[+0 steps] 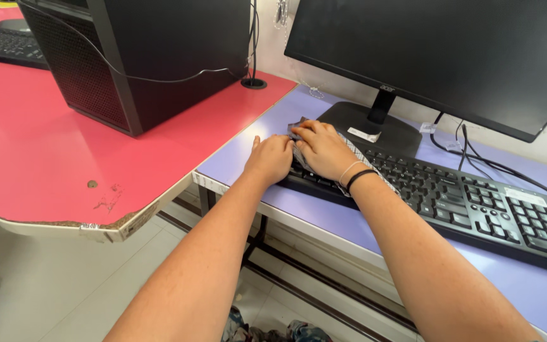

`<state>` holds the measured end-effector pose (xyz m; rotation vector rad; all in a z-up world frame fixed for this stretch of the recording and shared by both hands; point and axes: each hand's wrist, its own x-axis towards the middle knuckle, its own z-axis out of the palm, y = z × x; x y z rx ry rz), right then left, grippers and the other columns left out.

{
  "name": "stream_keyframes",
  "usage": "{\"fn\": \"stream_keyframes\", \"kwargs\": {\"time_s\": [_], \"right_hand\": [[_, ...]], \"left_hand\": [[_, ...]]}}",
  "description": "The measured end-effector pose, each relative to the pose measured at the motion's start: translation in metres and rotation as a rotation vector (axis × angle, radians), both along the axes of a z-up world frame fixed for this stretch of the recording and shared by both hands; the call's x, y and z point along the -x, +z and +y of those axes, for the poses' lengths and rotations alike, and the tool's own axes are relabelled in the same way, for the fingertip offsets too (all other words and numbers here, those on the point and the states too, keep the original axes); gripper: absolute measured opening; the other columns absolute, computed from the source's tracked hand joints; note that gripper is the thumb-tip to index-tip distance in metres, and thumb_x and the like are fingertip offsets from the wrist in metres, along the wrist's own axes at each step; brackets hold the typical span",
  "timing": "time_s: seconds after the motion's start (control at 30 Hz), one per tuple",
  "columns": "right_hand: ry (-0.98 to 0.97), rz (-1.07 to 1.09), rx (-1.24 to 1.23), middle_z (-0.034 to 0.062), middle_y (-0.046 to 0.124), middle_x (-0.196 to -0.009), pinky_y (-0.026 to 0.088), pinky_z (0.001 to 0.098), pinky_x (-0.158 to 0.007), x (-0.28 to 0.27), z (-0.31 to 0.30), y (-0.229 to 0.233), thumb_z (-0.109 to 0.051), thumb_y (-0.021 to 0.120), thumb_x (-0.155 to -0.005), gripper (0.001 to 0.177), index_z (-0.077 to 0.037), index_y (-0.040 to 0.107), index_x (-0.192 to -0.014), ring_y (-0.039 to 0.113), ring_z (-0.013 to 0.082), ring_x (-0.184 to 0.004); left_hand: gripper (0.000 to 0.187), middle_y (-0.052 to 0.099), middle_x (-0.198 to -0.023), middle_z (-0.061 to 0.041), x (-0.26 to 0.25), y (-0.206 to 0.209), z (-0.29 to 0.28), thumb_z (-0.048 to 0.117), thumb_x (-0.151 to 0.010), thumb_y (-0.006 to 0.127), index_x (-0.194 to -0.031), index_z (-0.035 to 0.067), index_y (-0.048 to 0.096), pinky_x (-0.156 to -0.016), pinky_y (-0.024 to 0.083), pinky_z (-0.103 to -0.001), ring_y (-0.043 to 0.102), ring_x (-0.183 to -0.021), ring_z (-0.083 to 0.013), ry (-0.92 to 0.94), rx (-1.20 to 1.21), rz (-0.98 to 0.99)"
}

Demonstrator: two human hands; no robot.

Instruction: The person wipes the underside of a keyboard with a cloth, then cleans the monitor screen and stand. They proceed to wipe the top and sides of the computer tower, followed by the monitor screen and stand again. Finally, the person wipes the keyboard and the desk surface.

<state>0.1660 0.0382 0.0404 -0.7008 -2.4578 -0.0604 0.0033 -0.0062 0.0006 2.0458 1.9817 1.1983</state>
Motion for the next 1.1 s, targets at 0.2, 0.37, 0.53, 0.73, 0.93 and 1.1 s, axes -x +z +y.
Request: {"fn": "stream_keyframes", "kwargs": {"time_s": [0.2,0.37,0.53,0.73,0.93,1.1], "right_hand": [[-0.157,0.009,0.044,0.0175,0.056,-0.135,0.04,0.0456,-0.11,-0.021,-0.013,0.002,-0.029,0.056,-0.098,0.042,-0.009,0.063,-0.134,0.049,0.0408,-0.126],[-0.248,-0.03,0.049,0.0213,0.056,-0.132,0.04,0.0503,-0.106,-0.092,-0.011,0.003,-0.032,0.055,-0.098,0.043,-0.008,0.063,-0.133,0.048,0.0413,-0.124],[-0.418,-0.09,0.093,0.019,0.06,-0.123,0.043,0.048,-0.107,-0.212,0.006,-0.003,-0.034,0.055,-0.098,0.042,-0.007,0.064,-0.129,0.055,0.0358,-0.12],[-0.496,-0.048,0.145,0.0195,0.059,-0.124,0.043,0.0438,-0.108,-0.301,-0.019,-0.006,-0.033,0.051,-0.101,0.043,-0.011,0.065,-0.136,0.056,0.0361,-0.12],[-0.448,0.028,0.223,0.0164,0.055,-0.137,0.045,0.042,-0.101,-0.252,-0.06,0.004,-0.033,0.054,-0.096,0.062,-0.009,0.045,-0.153,0.057,0.0345,-0.122],[-0.182,-0.014,0.064,0.0156,0.057,-0.141,0.046,0.0419,-0.105,-0.195,-0.055,0.012,-0.027,0.057,-0.098,0.043,-0.003,0.06,-0.133,0.058,0.0345,-0.125]], "left_hand": [[0.041,0.069,-0.118,-0.019,0.001,0.001,-0.001,0.03,-0.102,0.039,-0.109,0.005,0.071,-0.121,0.021,-0.059,0.06,-0.118,-0.0372,0.002,0.045,-0.016],[0.044,0.068,-0.119,-0.019,0.0,0.002,-0.001,0.03,-0.102,0.037,-0.109,0.005,0.071,-0.122,0.019,-0.059,0.06,-0.118,-0.0365,-0.007,0.053,-0.04],[0.044,0.068,-0.12,-0.017,0.001,0.004,-0.003,0.029,-0.102,0.035,-0.11,0.004,0.071,-0.123,0.017,-0.059,0.06,-0.119,-0.0358,-0.013,0.061,-0.045],[0.044,0.069,-0.118,-0.017,-0.001,0.007,-0.006,0.029,-0.102,0.036,-0.111,0.005,0.071,-0.123,0.018,-0.058,0.061,-0.117,-0.0353,-0.005,0.067,-0.049],[0.043,0.07,-0.112,-0.018,-0.003,0.007,-0.005,0.027,-0.102,0.036,-0.107,0.003,0.071,-0.122,0.018,-0.058,0.061,-0.116,-0.0354,-0.003,0.055,-0.038],[0.043,0.07,-0.11,-0.019,-0.004,0.008,-0.007,0.027,-0.103,0.036,-0.104,0.003,0.071,-0.124,0.018,-0.058,0.061,-0.116,-0.0352,0.007,0.076,-0.032]]}}
